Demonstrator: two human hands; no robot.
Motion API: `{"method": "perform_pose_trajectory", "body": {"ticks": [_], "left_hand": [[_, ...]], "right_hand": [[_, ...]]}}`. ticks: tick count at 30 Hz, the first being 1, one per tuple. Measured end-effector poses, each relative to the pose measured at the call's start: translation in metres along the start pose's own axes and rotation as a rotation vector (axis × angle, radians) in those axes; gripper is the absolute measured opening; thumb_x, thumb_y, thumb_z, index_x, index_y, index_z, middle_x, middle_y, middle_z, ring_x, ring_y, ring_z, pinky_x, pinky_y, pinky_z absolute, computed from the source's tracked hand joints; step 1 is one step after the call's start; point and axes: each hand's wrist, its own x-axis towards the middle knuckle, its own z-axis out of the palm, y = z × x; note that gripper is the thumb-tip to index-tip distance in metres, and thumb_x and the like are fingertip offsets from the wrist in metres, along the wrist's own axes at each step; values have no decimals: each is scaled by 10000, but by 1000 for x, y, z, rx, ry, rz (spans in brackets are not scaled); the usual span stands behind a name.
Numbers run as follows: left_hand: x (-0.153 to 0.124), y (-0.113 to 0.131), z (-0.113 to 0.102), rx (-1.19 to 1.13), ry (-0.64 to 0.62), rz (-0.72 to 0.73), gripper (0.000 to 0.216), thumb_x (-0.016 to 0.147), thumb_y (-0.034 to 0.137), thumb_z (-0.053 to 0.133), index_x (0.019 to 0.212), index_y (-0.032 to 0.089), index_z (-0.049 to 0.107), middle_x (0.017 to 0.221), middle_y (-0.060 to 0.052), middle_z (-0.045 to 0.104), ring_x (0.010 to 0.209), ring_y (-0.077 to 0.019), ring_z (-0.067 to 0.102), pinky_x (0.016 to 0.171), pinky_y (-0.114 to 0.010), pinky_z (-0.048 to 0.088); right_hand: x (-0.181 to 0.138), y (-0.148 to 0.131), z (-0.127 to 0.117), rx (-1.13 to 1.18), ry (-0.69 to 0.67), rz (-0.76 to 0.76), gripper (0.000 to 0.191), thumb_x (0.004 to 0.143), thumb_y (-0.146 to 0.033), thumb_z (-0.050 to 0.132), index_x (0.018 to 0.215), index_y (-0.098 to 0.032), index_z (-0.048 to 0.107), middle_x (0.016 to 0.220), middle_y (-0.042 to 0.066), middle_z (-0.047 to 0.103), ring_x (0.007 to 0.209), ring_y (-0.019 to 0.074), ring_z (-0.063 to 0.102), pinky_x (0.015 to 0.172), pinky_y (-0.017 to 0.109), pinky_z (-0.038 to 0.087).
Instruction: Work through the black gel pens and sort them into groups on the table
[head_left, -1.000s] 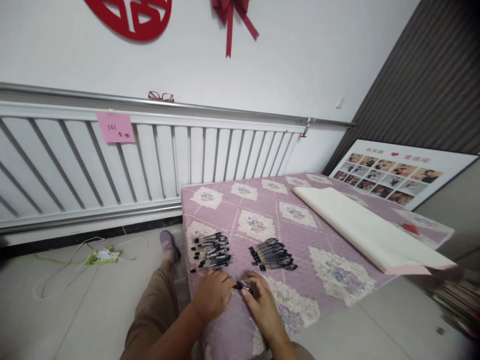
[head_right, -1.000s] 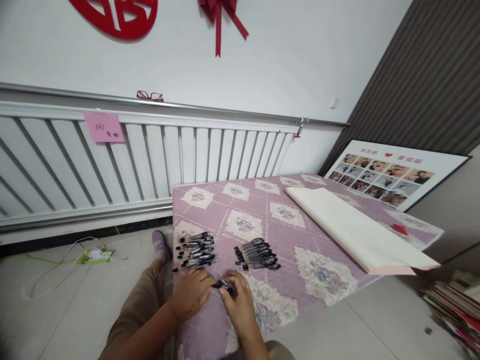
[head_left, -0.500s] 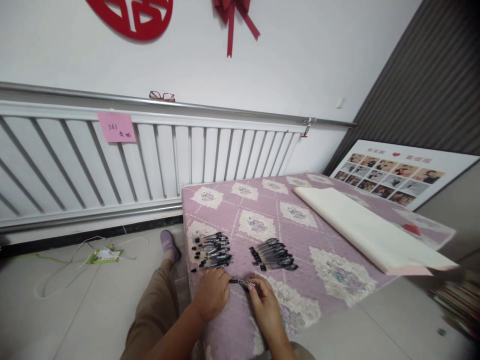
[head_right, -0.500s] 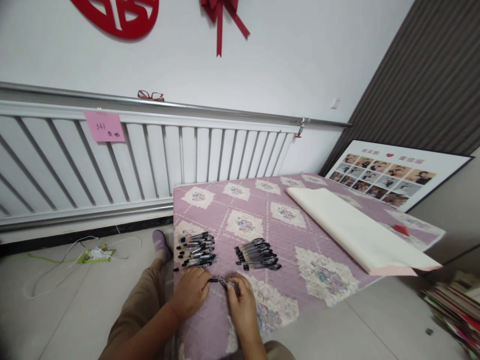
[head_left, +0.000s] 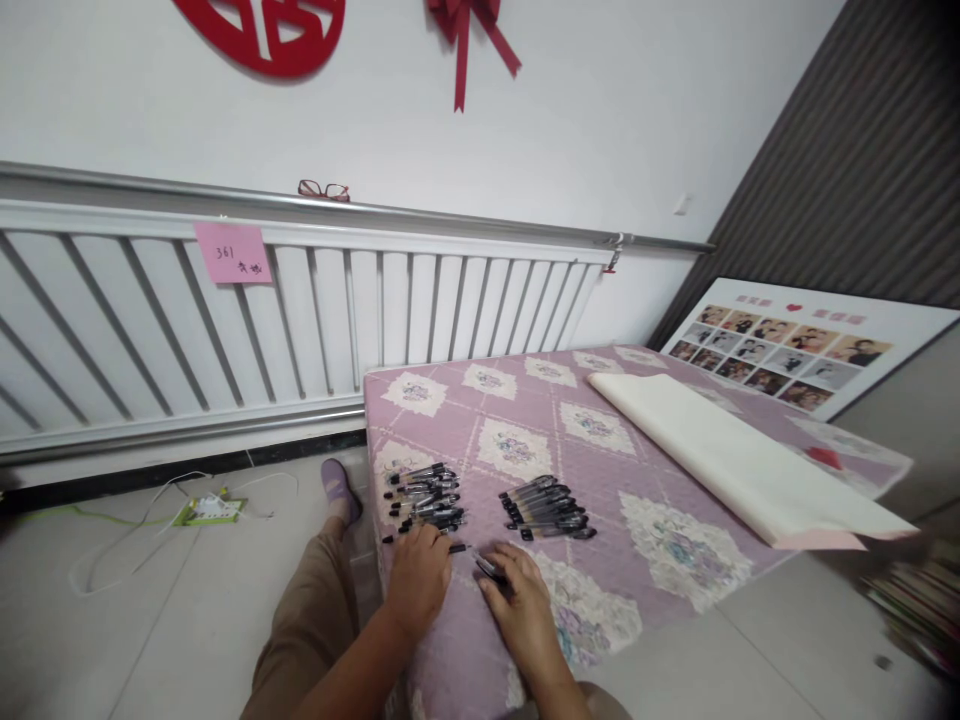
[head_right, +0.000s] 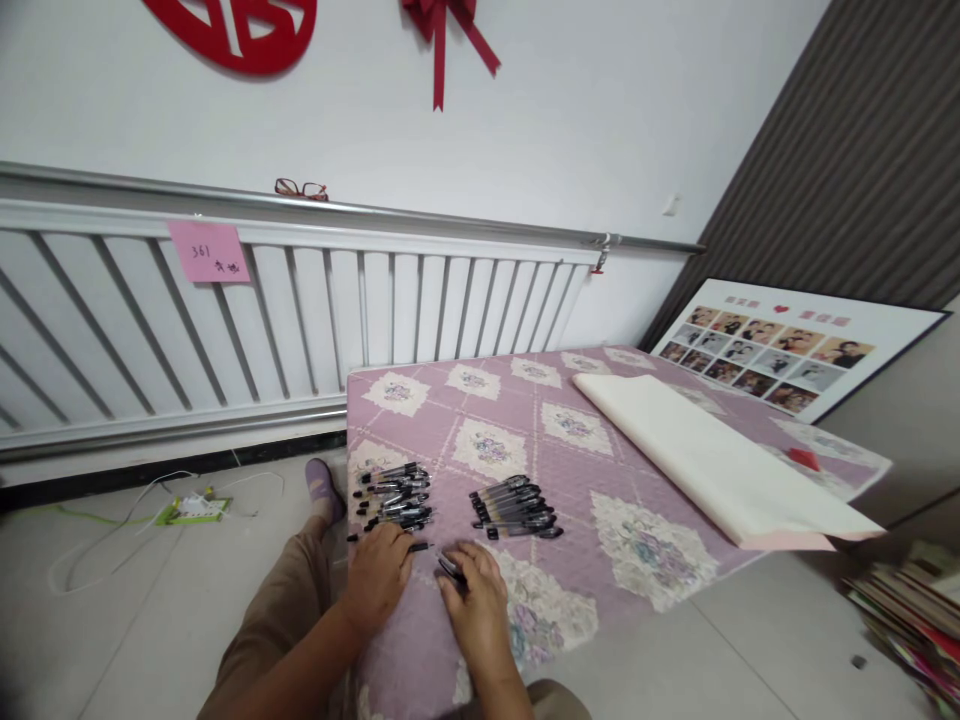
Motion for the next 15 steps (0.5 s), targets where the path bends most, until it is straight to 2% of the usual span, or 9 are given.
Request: {"method": "perform_pose_trajectory", "body": {"ticks": [5, 9, 15], "left_hand": [[3, -1, 3, 51, -36, -36, 184, 916, 181, 488, 1017, 240, 630, 982, -30, 586, 987, -217, 510, 868, -351, 384], [3, -2, 4, 52, -10, -35, 212, 913, 164, 489, 1050, 251, 626, 998, -32, 587, 988, -223, 510, 864, -358, 393], [1, -4, 2, -35, 75, -56, 260, 898, 125, 483, 1069, 261, 623, 1029, -25, 591, 1018, -218, 515, 908, -367, 399]], "right_hand": [[-2, -5, -3, -45, 45, 56, 284, 790, -319, 616, 1053, -219, 655, 1064, 88, 672, 1022, 258, 601, 920, 436, 471], [-2, -13, -6, -109, -41, 56, 352, 766, -313, 637, 1111, -241, 646, 1092, 72, 677, 1036, 265, 598, 910, 424, 462], [-2, -19, -4, -159, -108, 33, 278, 769, -206, 586, 1027, -260, 676, 993, 50, 704, 943, 250, 624, 850, 383, 472]]}}
